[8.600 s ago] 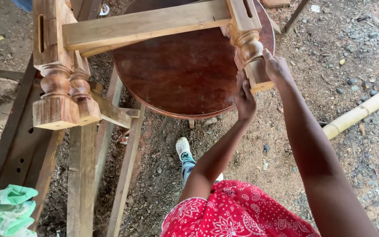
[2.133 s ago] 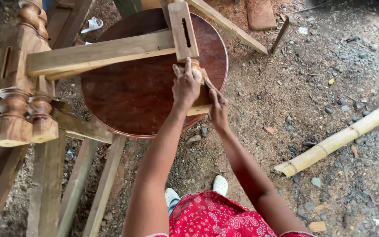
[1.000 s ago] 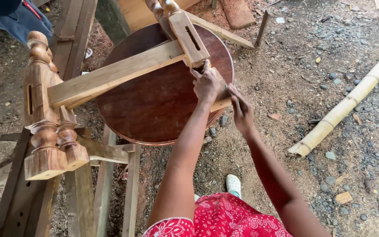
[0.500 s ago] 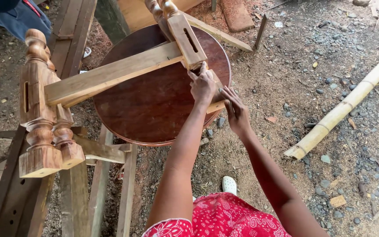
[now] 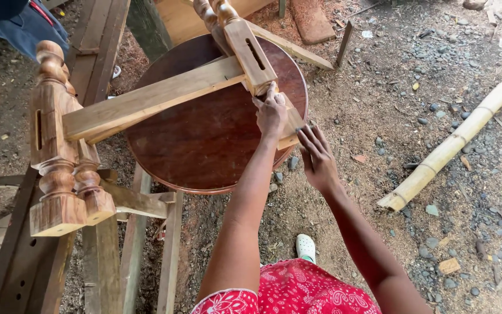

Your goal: Sanding the decorative wooden base of a table with a sanding block to smooth the surface.

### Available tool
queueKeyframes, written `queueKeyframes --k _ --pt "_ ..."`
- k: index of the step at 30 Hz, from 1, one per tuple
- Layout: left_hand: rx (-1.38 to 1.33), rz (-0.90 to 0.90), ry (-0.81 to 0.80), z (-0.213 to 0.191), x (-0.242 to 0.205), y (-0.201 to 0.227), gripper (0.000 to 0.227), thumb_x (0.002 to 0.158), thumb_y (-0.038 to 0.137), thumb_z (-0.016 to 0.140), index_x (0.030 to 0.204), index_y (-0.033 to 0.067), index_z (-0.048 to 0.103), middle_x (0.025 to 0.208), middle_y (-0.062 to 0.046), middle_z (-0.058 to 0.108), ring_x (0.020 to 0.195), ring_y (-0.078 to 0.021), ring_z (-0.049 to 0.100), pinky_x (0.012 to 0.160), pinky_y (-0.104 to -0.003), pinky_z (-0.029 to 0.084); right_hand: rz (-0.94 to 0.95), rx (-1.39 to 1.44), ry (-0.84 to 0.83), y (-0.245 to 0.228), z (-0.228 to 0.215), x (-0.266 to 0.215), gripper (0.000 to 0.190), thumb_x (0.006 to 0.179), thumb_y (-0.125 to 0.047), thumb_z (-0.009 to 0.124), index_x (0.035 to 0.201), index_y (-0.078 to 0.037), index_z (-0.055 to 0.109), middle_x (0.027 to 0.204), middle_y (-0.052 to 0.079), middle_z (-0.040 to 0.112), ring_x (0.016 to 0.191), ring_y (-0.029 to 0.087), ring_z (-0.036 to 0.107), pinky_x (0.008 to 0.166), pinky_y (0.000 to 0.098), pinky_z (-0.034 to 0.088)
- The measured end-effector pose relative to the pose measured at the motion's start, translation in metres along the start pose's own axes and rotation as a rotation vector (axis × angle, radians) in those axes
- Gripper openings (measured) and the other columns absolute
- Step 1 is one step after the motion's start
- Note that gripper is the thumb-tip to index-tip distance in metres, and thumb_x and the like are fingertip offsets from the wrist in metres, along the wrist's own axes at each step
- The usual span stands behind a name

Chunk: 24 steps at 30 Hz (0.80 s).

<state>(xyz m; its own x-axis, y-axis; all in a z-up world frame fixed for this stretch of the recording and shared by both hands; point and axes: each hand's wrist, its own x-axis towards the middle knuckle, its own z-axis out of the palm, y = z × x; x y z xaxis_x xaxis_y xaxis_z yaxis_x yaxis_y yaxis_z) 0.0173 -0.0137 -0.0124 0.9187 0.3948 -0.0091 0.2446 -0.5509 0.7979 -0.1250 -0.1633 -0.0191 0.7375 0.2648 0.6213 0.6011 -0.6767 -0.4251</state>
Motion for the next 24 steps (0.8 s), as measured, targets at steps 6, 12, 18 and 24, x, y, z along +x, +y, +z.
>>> queueKeyframes --k 6,12,18,24 --pt "-0.006 -0.026 -0.020 0.001 -0.002 0.001 0.052 0.103 0.043 0.031 0.154 0.0428 0.041 0.162 -0.038 0.019 0.121 -0.0524 0.061 0.099 -0.050 0.057 0.174 0.222 0.008 0.033 0.026 -0.025 0.037 0.111 -0.024 0.047 0.140 -0.008 0.061 0.150 0.015 0.056 0.140 0.030 0.055 0.113 0.0381 0.052" --pt "0.002 0.004 -0.025 -0.004 -0.002 0.005 0.051 0.103 0.042 0.033 0.154 0.0416 0.040 0.161 -0.040 0.018 0.119 -0.0533 0.061 0.097 -0.050 0.058 0.167 0.107 0.236 0.011 -0.030 0.023 0.036 0.115 -0.017 0.043 0.144 -0.005 0.060 0.154 0.017 0.053 0.146 0.032 0.051 0.122 0.0466 0.043" --pt "0.018 -0.007 -0.029 -0.004 -0.004 0.008 0.052 0.104 0.040 0.032 0.155 0.0420 0.040 0.160 -0.041 0.020 0.120 -0.0523 0.062 0.097 -0.050 0.058 0.089 0.007 0.022 0.009 0.025 0.019 0.037 0.110 -0.013 0.052 0.146 -0.010 0.060 0.156 0.012 0.053 0.151 0.037 0.039 0.125 0.0498 0.034" --pt "0.022 0.019 0.003 -0.012 -0.014 0.012 0.051 0.103 0.041 0.035 0.154 0.0389 0.042 0.160 -0.037 0.023 0.118 -0.0517 0.063 0.097 -0.053 0.057 0.172 0.055 0.005 0.009 0.025 0.042 0.038 0.108 -0.018 0.056 0.145 -0.011 0.061 0.157 0.015 0.051 0.151 0.040 0.036 0.122 0.0488 0.033"
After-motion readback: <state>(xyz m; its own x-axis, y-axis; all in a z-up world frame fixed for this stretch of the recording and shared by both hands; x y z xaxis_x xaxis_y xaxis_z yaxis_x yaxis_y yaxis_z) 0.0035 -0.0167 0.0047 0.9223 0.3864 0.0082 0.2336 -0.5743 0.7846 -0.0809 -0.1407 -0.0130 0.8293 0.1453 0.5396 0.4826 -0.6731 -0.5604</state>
